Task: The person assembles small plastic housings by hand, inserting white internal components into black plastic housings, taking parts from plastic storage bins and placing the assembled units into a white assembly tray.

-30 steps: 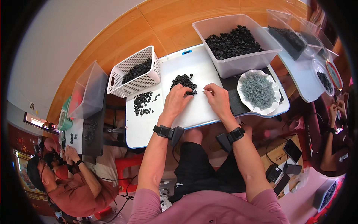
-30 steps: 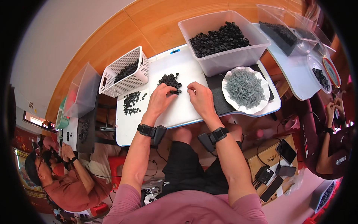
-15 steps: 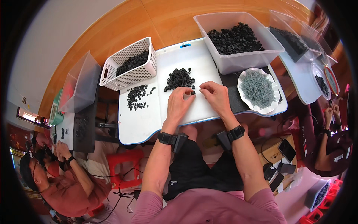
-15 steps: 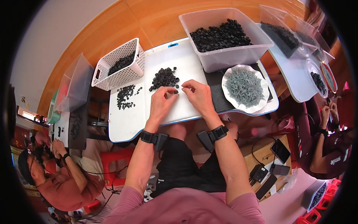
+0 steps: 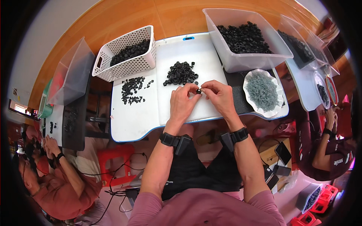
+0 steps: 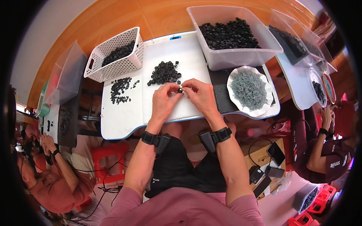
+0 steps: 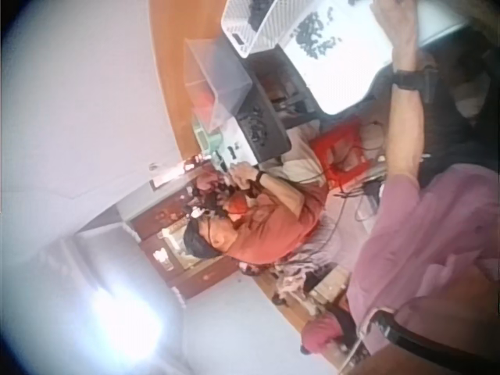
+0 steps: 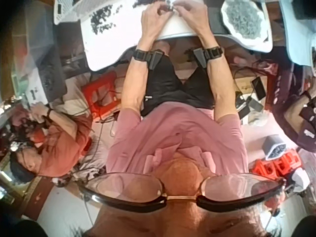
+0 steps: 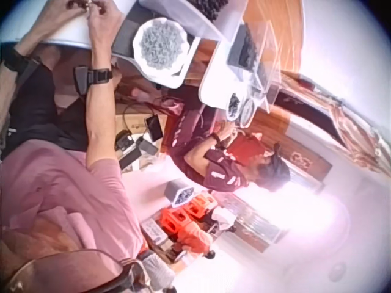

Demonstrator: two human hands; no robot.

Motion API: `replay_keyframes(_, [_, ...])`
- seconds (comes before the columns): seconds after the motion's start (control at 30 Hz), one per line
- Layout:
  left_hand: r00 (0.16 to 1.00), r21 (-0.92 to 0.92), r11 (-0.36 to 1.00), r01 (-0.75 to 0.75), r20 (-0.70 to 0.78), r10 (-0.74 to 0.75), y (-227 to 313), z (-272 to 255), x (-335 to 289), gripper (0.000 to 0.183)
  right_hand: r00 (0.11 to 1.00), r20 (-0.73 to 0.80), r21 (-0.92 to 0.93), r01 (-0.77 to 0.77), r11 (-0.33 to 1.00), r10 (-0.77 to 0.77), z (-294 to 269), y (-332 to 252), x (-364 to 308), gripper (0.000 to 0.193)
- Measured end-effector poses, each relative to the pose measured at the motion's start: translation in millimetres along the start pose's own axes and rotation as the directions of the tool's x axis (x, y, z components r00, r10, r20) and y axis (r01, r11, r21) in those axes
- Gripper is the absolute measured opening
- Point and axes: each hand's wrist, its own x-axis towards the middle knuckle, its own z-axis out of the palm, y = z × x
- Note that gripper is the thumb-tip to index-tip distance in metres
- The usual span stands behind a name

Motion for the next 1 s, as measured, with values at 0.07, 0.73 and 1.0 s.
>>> replay_keyframes(0.07, [0.999,0.019,0.999,-0.042,0.032,0.041,-0.4,-1.1,0.4,0.027,1.000,0.014,-0.010,0.001,1.000,-0.001,-0.8,0.5,-0.3,0.011])
replay_keyframes(0.73, [0.994,0.394,0.913,-0.105,0.017,0.107,13.7,-0.6,27.0,0.029,0.982,-0.186,-0.058,-0.049,0.997,0.037,-4.6,-0.1,3.3,0.013])
replay_keyframes(1.0, [0.987,0.472,0.867,-0.159,0.093,0.131,17.8,-4.1,27.7,0.024,0.975,-0.220,-0.004,-0.028,1.000,0.026,-3.3,-2.4,0.3,0.012])
